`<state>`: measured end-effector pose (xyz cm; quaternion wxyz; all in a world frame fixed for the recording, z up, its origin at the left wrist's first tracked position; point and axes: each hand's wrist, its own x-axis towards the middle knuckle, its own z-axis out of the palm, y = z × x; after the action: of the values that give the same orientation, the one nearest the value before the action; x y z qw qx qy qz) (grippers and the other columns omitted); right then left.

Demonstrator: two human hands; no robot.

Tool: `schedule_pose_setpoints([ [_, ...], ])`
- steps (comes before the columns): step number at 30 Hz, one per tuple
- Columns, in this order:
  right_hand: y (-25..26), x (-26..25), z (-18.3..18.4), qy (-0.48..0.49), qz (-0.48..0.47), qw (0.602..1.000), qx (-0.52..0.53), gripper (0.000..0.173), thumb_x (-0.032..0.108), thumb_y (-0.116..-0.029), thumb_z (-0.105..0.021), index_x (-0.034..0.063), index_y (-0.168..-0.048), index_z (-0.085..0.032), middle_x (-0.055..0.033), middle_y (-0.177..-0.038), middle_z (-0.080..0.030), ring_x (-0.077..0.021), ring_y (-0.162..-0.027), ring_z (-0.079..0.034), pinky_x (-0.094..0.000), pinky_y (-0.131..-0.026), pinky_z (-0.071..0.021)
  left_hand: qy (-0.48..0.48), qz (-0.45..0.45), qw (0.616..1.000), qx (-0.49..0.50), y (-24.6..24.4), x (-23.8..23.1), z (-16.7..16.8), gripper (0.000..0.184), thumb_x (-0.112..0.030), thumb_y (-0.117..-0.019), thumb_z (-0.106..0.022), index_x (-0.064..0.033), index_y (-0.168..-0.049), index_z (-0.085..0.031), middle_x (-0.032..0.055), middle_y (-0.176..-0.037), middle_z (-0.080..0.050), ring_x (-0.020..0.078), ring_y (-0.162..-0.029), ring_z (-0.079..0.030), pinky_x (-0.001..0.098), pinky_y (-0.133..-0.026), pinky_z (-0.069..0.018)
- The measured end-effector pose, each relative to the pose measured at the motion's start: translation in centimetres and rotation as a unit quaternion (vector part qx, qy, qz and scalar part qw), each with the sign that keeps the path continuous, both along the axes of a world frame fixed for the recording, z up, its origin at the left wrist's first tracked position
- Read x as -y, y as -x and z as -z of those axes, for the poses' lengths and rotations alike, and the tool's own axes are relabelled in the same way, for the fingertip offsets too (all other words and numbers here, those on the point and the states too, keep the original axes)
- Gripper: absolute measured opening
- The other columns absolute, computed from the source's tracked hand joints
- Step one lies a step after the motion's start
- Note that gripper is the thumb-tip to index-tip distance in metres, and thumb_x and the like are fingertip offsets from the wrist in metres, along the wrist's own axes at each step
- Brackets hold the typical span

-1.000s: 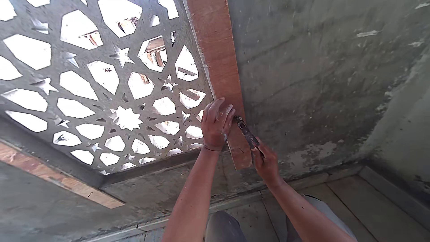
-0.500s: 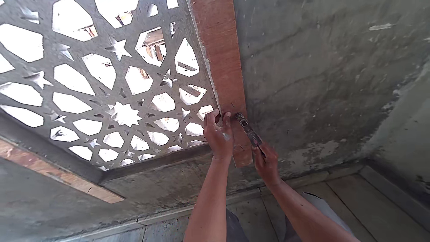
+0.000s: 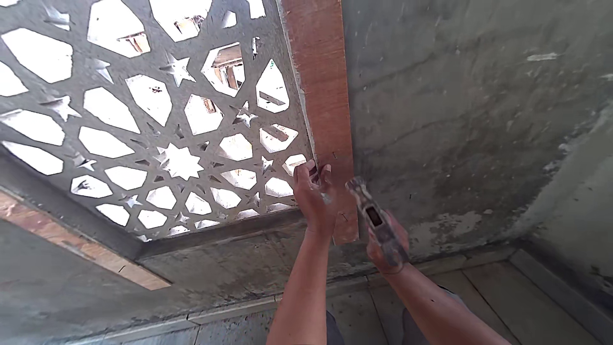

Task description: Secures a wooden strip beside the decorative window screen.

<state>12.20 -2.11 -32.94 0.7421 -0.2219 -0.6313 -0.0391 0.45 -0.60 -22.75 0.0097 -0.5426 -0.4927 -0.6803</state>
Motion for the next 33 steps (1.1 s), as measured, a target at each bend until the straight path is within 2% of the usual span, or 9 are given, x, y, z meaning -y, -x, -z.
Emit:
schedule_pose_setpoints([
  [4,-0.3,-2.3,-0.7,0.036,0.001,0.999,0.035,0.037,0.020,-0.1072,-0.049,-0.0054,-0.125,-0.069,-0.0186,-0.090,-0.068,-0.0141,-0.080,-0.066,-0.0218,-0.076,-0.0548,-0.016,0.011,1.000,-0.015,0.2,-0.2,0.5,0.027,-0.009,-0.0929,-0.071,0.0045,-0.115,-0.063,0.0144,-0.106,-0.067,0.0162,-0.092,-0.071,0.0305,-0.083,-0.0609],
  [9,-0.7,-1.2,0.6,-0.002,0.001,1.000,0.017,0.037,0.037,-0.1110,-0.043,0.0097,-0.124,-0.064,-0.0081,-0.089,-0.064,-0.0094,-0.082,-0.066,-0.0229,-0.075,-0.0567,-0.019,-0.005,1.000,-0.009,0.0,-0.2,0.3,0.027,-0.009,-0.0909,-0.074,0.0044,-0.112,-0.064,0.0152,-0.106,-0.067,0.0154,-0.090,-0.071,0.0291,-0.080,-0.0617],
  [13,-0.8,-1.7,0.0,0.052,-0.002,0.998,0.028,0.038,0.024,-0.1084,-0.048,-0.0029,-0.127,-0.068,-0.0153,-0.086,-0.067,-0.0105,-0.076,-0.064,-0.0205,-0.072,-0.0533,-0.016,0.006,1.000,-0.019,0.1,-0.1,0.6,0.025,-0.011,-0.0929,-0.070,0.0030,-0.112,-0.063,0.0125,-0.107,-0.067,0.0140,-0.092,-0.071,0.0293,-0.082,-0.0614],
  [18,-0.6,-1.0,1.2,0.028,-0.043,0.998,-0.029,0.041,0.041,-0.1118,-0.038,0.0122,-0.124,-0.064,-0.0023,-0.087,-0.063,-0.0039,-0.082,-0.064,-0.0216,-0.077,-0.0550,-0.019,-0.001,1.000,-0.004,0.1,-0.4,0.3,0.026,-0.007,-0.0903,-0.075,0.0044,-0.112,-0.065,0.0149,-0.107,-0.068,0.0153,-0.092,-0.072,0.0288,-0.080,-0.0627],
  [22,-0.7,-2.1,0.0,0.059,-0.029,0.998,0.000,0.041,0.028,-0.1101,-0.047,-0.0060,-0.120,-0.068,-0.0135,-0.090,-0.070,-0.0043,-0.080,-0.065,-0.0184,-0.076,-0.0540,-0.003,0.004,1.000,-0.008,0.0,-0.3,0.5,0.026,-0.012,-0.0930,-0.072,0.0020,-0.113,-0.064,0.0124,-0.108,-0.067,0.0138,-0.092,-0.071,0.0286,-0.081,-0.0614],
  [26,-0.9,-1.7,1.2,0.009,-0.008,1.000,0.005,0.042,0.042,-0.1114,-0.039,0.0091,-0.122,-0.064,-0.0063,-0.087,-0.064,-0.0080,-0.080,-0.065,-0.0231,-0.074,-0.0558,-0.007,-0.007,1.000,-0.002,0.0,-0.4,0.1,0.028,-0.008,-0.0902,-0.075,0.0045,-0.113,-0.065,0.0152,-0.106,-0.068,0.0159,-0.091,-0.072,0.0291,-0.080,-0.0622],
  [28,-0.9,-1.7,0.2,0.032,0.005,0.999,0.031,0.042,0.035,-0.1108,-0.044,0.0033,-0.125,-0.067,-0.0122,-0.091,-0.068,-0.0099,-0.084,-0.067,-0.0219,-0.078,-0.0562,-0.006,0.000,1.000,-0.008,0.0,-0.3,0.3,0.028,-0.010,-0.0917,-0.074,0.0045,-0.113,-0.064,0.0151,-0.108,-0.067,0.0164,-0.093,-0.071,0.0300,-0.082,-0.0615],
  [30,-0.9,-1.9,-0.2,0.057,-0.024,0.998,0.027,0.039,0.024,-0.1085,-0.047,-0.0048,-0.124,-0.069,-0.0159,-0.086,-0.068,-0.0104,-0.075,-0.064,-0.0212,-0.072,-0.0537,-0.012,0.013,1.000,-0.012,0.1,-0.3,0.6,0.025,-0.010,-0.0936,-0.070,0.0033,-0.114,-0.063,0.0135,-0.108,-0.066,0.0157,-0.094,-0.070,0.0306,-0.083,-0.0610],
  [33,-0.6,-1.7,0.8,0.031,-0.053,0.998,-0.023,0.041,0.038,-0.1122,-0.038,0.0072,-0.115,-0.066,-0.0033,-0.084,-0.064,-0.0045,-0.078,-0.064,-0.0231,-0.074,-0.0560,-0.011,0.004,1.000,-0.011,0.4,-0.4,0.2,0.026,-0.009,-0.0916,-0.074,0.0029,-0.113,-0.065,0.0136,-0.107,-0.068,0.0154,-0.092,-0.071,0.0296,-0.080,-0.0616],
])
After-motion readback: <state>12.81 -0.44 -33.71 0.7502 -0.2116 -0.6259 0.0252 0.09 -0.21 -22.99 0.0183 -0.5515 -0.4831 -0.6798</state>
